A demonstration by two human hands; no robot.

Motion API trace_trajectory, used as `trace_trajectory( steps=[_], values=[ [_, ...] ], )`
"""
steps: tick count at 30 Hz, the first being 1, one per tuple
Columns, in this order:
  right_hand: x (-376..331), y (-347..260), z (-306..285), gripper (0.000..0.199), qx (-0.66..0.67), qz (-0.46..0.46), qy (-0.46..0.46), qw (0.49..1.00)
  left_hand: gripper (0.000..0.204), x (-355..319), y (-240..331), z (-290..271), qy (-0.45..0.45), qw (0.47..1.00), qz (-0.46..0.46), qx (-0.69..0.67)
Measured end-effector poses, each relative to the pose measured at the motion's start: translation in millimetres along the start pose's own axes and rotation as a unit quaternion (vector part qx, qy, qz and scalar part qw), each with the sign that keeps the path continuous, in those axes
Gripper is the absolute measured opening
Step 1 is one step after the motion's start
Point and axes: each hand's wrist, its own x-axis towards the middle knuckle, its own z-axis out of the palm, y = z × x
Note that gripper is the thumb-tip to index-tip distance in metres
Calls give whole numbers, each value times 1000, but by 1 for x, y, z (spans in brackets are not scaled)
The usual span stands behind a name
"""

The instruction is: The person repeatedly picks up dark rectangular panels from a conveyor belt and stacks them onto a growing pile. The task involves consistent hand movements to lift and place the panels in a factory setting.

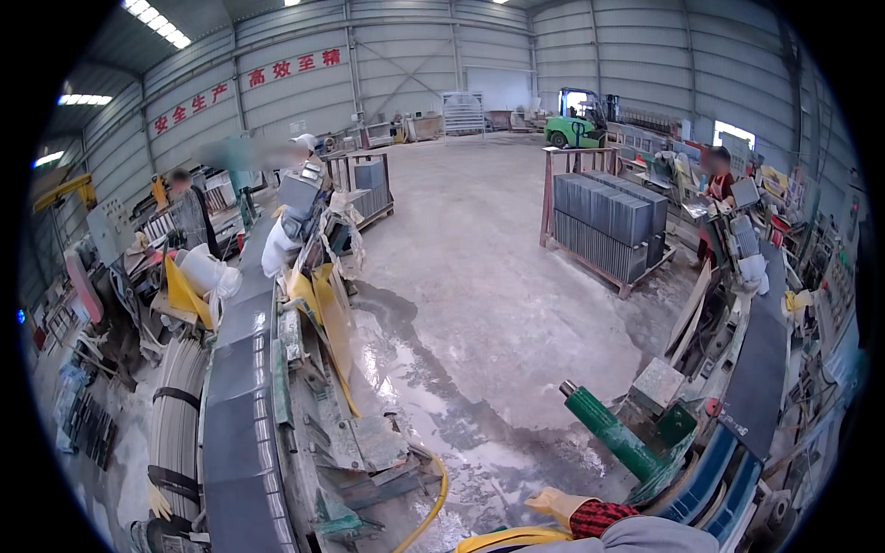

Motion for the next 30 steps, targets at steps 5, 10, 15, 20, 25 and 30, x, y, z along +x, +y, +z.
trace_trajectory(
  steps=[5,10,15,20,25,30],
  values=[
    [6,12,14,45,21,-19,65,997,31,-3,1,-3,6,1000,10,7],
    [2,5,11,52,63,21,7,998,30,-6,1,-7,13,1000,19,18],
    [-1,6,11,46,40,3,82,996,29,-9,3,-11,25,999,33,20],
    [-19,-7,-6,46,-4,-66,62,996,29,-6,2,-21,54,996,64,39],
    [-13,3,10,48,71,5,63,995,30,-12,-4,-8,6,1000,23,-8],
    [-5,5,14,47,67,10,61,996,31,-17,-3,-19,10,1000,29,5]
  ],
)
